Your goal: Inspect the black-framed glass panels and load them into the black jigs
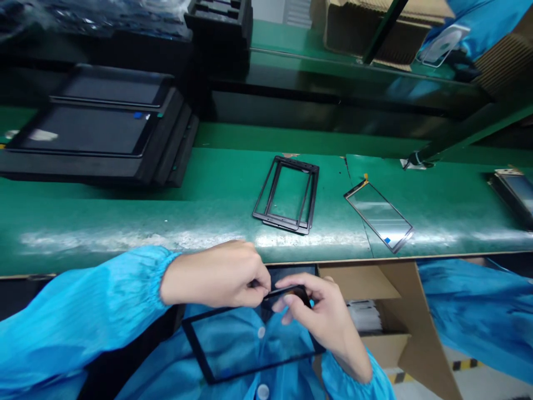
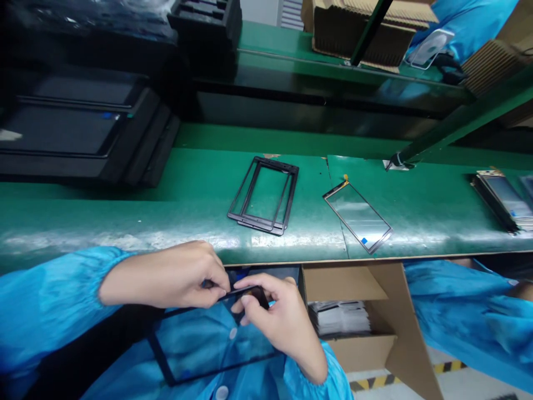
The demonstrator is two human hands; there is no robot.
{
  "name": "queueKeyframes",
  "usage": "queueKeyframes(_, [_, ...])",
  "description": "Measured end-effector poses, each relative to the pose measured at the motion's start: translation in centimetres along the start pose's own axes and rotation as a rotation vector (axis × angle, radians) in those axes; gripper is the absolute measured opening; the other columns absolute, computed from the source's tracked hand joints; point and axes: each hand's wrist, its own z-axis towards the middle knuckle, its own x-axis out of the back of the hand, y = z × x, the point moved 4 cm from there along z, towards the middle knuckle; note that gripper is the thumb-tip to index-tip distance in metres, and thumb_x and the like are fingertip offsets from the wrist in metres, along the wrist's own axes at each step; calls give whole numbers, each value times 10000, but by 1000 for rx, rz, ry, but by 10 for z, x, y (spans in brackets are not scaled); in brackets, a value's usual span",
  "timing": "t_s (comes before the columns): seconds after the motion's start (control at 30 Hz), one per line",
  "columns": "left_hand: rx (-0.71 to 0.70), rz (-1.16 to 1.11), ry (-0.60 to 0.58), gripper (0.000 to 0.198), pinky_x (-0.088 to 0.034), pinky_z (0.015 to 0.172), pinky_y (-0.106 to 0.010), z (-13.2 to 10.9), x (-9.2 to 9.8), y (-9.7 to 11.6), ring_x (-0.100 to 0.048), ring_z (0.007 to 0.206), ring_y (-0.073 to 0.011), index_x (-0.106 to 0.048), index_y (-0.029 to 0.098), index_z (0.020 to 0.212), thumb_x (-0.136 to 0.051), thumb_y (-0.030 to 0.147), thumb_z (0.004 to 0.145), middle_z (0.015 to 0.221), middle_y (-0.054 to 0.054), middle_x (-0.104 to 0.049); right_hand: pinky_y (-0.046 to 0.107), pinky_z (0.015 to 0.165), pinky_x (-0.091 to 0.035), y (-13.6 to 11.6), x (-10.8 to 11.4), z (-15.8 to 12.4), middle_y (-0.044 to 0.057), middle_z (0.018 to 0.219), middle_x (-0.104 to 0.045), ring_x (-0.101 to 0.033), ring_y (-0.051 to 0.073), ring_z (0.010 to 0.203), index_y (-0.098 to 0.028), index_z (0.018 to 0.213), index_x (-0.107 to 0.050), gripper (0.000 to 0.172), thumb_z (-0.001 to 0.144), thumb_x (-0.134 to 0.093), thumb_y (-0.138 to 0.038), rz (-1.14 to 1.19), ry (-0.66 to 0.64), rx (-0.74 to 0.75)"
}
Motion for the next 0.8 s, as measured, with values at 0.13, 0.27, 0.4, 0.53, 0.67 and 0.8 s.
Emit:
queueKeyframes(0.13, [24,0,29,261,-372,545,-255,-1,-3,-3,-534,466,-133,-698,238,653,-612,32,789,536,43,-639,190,618,-625,5,1,2,13,817,-863,-799,134,596,-228,1100,-797,171,953,-709,-229,31,1,-6])
queueKeyframes(0.27, [20,-59,3,242,-407,577,-230,-1,-5,-6,-572,503,-126,-764,237,756,-619,76,864,610,31,-701,204,609,-629,8,2,1,23,812,-860,-796,140,592,-214,1101,-796,169,961,-709,-250,43,4,-19])
queueKeyframes(0.4, [24,-72,20,237,-372,540,-242,-1,-5,-5,-492,466,-119,-741,236,699,-628,57,805,564,43,-656,212,613,-638,6,2,1,29,821,-861,-794,142,595,-212,1099,-799,172,956,-714,-254,45,-5,-33])
queueKeyframes(0.53, [13,-29,67,266,-328,503,-262,1,-5,-4,-423,430,-118,-652,232,579,-615,28,744,476,61,-546,201,607,-632,5,2,2,25,814,-861,-793,138,589,-221,1087,-801,162,950,-724,-261,61,-8,-33])
queueKeyframes(0.67, [62,-83,141,270,-421,559,-210,-2,-3,-12,-595,498,-108,-802,241,764,-620,52,830,604,48,-716,195,607,-628,6,4,4,25,809,-860,-792,133,583,-215,1089,-796,164,950,-725,-263,74,8,-29])
queueKeyframes(0.8, [121,-125,235,383,-491,626,-197,-7,1,-26,-706,633,-117,-837,256,1099,-563,70,904,848,25,-829,192,593,-622,9,8,4,35,796,-858,-789,135,573,-203,1078,-788,166,950,-737,-295,88,28,-25])
